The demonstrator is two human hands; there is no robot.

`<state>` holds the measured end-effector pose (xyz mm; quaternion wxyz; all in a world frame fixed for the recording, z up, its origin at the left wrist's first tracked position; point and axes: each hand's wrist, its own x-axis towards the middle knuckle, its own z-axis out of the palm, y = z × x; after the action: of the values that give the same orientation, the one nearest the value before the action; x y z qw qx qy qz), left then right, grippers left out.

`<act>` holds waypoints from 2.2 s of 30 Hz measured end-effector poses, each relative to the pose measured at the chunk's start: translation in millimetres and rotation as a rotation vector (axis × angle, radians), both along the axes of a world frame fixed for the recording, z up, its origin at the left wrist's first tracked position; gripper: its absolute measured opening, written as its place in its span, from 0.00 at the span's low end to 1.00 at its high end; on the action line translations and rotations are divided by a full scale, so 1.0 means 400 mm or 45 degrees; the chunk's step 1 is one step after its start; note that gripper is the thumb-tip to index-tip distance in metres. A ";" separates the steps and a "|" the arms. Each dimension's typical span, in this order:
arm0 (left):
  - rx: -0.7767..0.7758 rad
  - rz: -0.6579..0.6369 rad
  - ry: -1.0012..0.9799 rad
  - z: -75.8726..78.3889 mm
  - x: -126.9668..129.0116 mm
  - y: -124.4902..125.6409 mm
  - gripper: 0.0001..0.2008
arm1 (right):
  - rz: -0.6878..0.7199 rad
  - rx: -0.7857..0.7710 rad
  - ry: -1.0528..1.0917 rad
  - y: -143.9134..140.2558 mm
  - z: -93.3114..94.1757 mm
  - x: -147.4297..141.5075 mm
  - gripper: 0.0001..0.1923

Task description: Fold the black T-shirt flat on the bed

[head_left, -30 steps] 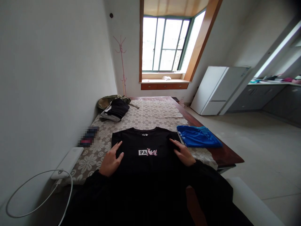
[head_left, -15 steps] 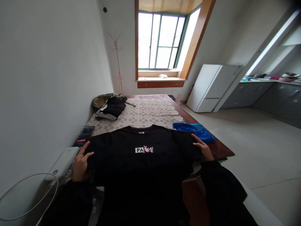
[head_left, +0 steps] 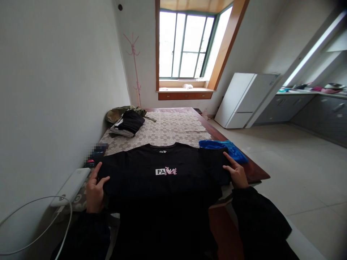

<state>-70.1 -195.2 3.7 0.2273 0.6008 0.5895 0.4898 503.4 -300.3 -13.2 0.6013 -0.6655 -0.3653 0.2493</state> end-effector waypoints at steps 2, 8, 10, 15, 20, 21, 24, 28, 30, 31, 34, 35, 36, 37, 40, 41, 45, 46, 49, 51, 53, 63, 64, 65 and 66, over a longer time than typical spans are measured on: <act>0.002 0.021 -0.098 0.030 0.040 -0.002 0.32 | 0.089 0.015 -0.189 0.013 0.035 -0.029 0.39; -0.009 -0.280 0.120 0.081 0.146 -0.008 0.32 | 0.585 -0.069 -0.420 0.060 0.109 -0.141 0.36; -0.060 -0.445 0.190 0.085 0.159 -0.012 0.32 | 0.796 -0.124 -0.336 0.064 0.113 -0.160 0.38; -0.216 -0.511 0.305 0.077 0.134 0.013 0.31 | 0.678 -0.063 -0.385 0.078 0.088 -0.123 0.31; -0.209 -0.390 0.630 0.034 0.073 0.139 0.26 | 0.467 -0.232 -0.853 0.164 0.050 -0.028 0.21; -0.230 -0.365 0.707 0.025 0.063 0.172 0.26 | 0.439 -0.280 -0.941 0.191 0.047 -0.011 0.20; -0.289 -0.292 0.849 0.008 0.044 0.264 0.26 | 0.425 -0.485 -1.106 0.281 0.043 0.024 0.21; -0.313 -0.273 0.855 0.005 0.049 0.349 0.23 | 0.504 -0.654 -1.126 0.392 0.042 0.039 0.17; -0.323 -0.273 0.828 0.003 0.064 0.380 0.21 | 0.528 -0.691 -1.098 0.438 0.039 0.038 0.13; -0.328 -0.271 0.810 0.000 0.073 0.395 0.21 | 0.543 -0.712 -1.081 0.458 0.038 0.038 0.12; -0.356 -0.276 0.728 -0.013 0.100 0.438 0.19 | 0.609 -0.749 -1.005 0.503 0.036 0.036 0.12; -0.369 -0.291 0.691 -0.017 0.106 0.452 0.19 | 0.642 -0.751 -0.972 0.512 0.037 0.036 0.13; -0.384 -0.316 0.650 -0.019 0.111 0.463 0.19 | 0.679 -0.749 -0.935 0.518 0.038 0.037 0.14; -0.403 -0.349 0.606 -0.019 0.113 0.473 0.20 | 0.717 -0.744 -0.896 0.522 0.040 0.038 0.15; -0.479 -0.478 0.483 -0.008 0.109 0.492 0.27 | 0.819 -0.730 -0.779 0.520 0.046 0.041 0.21; -0.509 -0.515 0.452 -0.002 0.106 0.495 0.29 | 0.845 -0.724 -0.748 0.518 0.049 0.041 0.22; -0.590 -0.601 0.417 0.024 0.104 0.513 0.31 | 0.890 -0.688 -0.708 0.525 0.056 0.036 0.21; -0.597 -0.618 0.426 0.028 0.109 0.520 0.30 | 0.884 -0.679 -0.719 0.532 0.056 0.032 0.21; -0.584 -0.657 0.471 0.036 0.139 0.544 0.27 | 0.840 -0.660 -0.789 0.561 0.055 0.010 0.18; -0.553 -0.670 0.506 0.036 0.168 0.557 0.27 | 0.799 -0.646 -0.853 0.580 0.051 -0.012 0.16; -0.509 -0.673 0.541 0.034 0.199 0.562 0.27 | 0.763 -0.622 -0.915 0.593 0.047 -0.038 0.14; -0.082 -0.638 0.610 0.123 0.203 0.468 0.20 | 0.739 -0.205 -0.907 0.486 0.126 -0.057 0.18; -0.017 -0.619 0.593 0.147 0.196 0.458 0.20 | 0.720 -0.118 -0.879 0.469 0.151 -0.054 0.19; 0.043 -0.603 0.577 0.172 0.192 0.450 0.21 | 0.697 -0.046 -0.859 0.454 0.178 -0.052 0.20; 0.094 -0.594 0.564 0.198 0.190 0.444 0.21 | 0.672 0.005 -0.854 0.443 0.206 -0.050 0.21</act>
<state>6.0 -17.5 83.0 0.1778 0.8196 0.4528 0.3028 483.5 -123.2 69.2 0.3660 -0.5924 -0.6988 0.1638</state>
